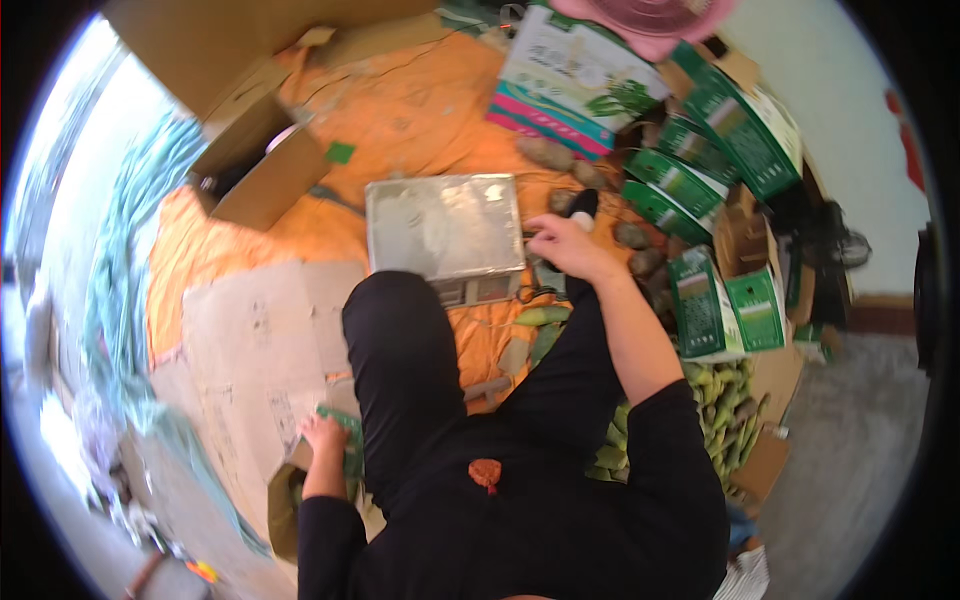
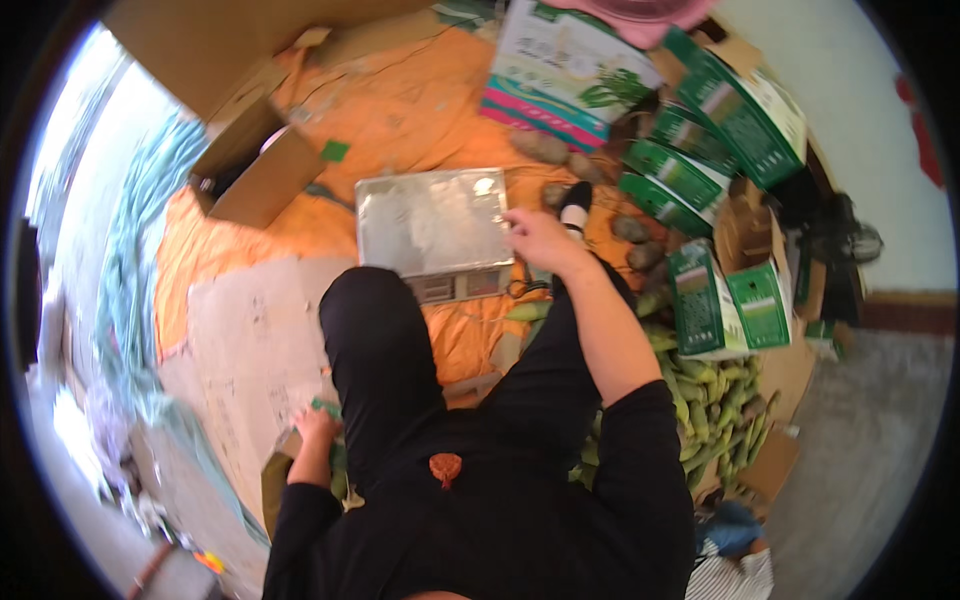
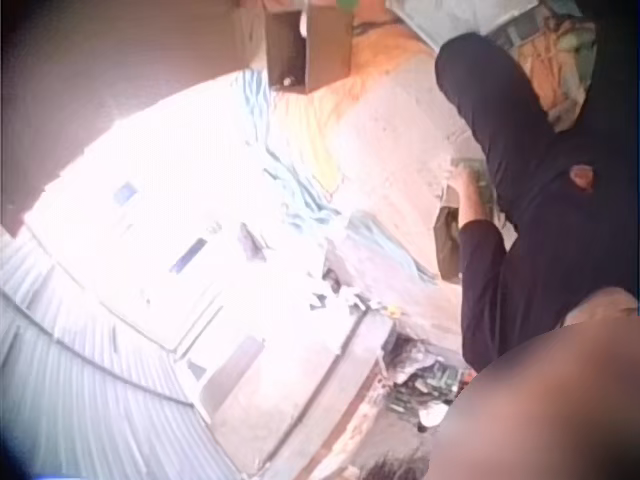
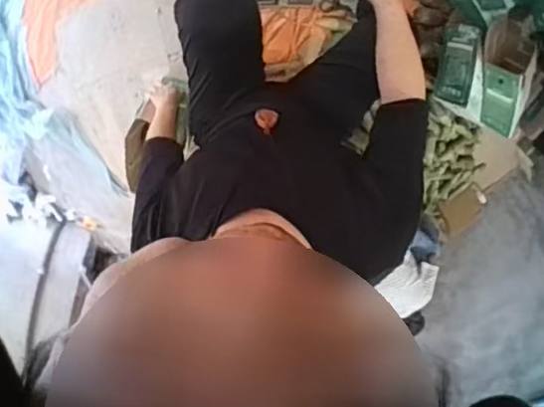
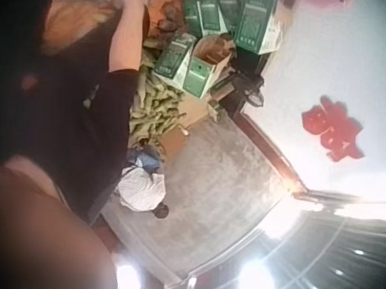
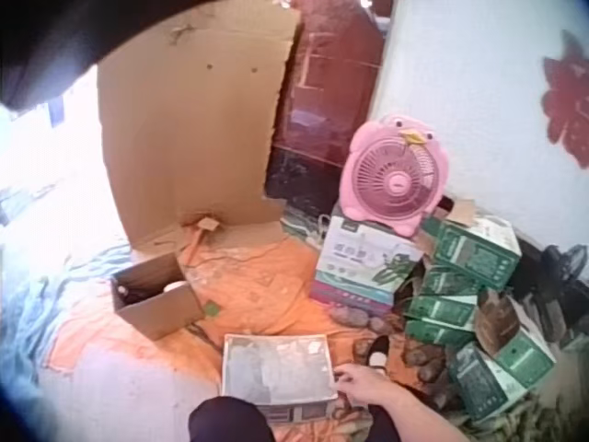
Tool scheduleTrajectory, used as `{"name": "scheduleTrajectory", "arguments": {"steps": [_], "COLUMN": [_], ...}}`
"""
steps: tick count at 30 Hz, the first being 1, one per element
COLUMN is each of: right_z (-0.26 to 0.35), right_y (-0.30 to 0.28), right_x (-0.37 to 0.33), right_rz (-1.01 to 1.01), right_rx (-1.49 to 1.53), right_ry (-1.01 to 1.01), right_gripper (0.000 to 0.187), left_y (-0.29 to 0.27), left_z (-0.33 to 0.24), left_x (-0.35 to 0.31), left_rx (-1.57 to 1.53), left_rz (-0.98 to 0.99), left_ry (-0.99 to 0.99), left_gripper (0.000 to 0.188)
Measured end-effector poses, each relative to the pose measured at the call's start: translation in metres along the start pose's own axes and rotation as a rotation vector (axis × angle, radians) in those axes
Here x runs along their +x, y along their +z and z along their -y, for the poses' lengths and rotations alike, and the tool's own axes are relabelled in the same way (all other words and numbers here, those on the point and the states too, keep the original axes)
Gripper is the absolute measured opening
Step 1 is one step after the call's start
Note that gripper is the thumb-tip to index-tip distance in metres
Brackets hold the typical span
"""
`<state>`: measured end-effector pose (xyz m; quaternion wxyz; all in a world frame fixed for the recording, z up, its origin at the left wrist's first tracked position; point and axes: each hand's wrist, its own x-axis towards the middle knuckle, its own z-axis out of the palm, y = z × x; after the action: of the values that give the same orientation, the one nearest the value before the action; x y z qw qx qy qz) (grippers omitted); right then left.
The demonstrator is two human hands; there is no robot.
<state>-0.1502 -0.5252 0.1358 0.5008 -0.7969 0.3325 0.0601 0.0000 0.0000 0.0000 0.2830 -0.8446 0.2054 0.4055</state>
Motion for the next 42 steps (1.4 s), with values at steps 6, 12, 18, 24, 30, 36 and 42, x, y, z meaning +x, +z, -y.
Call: {"name": "scheduleTrajectory", "arguments": {"steps": [6, 12, 18, 24, 30, 36, 42], "right_z": [0.034, 0.034, 0.033, 0.036, 0.032, 0.012, -0.012], "right_y": [-0.012, -0.02, -0.021, -0.023, -0.045, -0.07, -0.152], "right_x": [-0.02, -0.031, -0.032, -0.039, -0.055, -0.063, -0.121], "right_rz": [-0.008, -0.019, -0.024, -0.058, -0.09, -0.238, -0.631], "right_rx": [-0.197, -0.301, -0.283, -0.271, -0.151, 0.07, 0.88], "right_ry": [-0.054, -0.063, -0.096, -0.152, -0.109, -0.209, -0.275], "right_gripper": [0.039, 0.04, 0.041, 0.042, 0.044, 0.045, 0.044], "left_y": [0.175, 0.162, 0.085, 0.023, -0.038, -0.219, -0.313], "left_z": [0.024, 0.016, 0.027, 0.025, 0.019, -0.023, -0.112], "left_x": [-0.002, -0.046, -0.047, -0.028, -0.016, -0.042, -0.085], "left_rx": [0.162, 0.116, -0.395, -0.914, -1.418, -1.232, -1.027], "left_rz": [-0.572, -0.858, -0.8, -0.678, -0.448, -0.861, -1.02], "left_ry": [0.03, 0.332, 0.28, 0.243, 0.202, 0.527, 0.889], "left_gripper": [0.048, 0.047, 0.045, 0.043, 0.042, 0.031, 0.024]}}
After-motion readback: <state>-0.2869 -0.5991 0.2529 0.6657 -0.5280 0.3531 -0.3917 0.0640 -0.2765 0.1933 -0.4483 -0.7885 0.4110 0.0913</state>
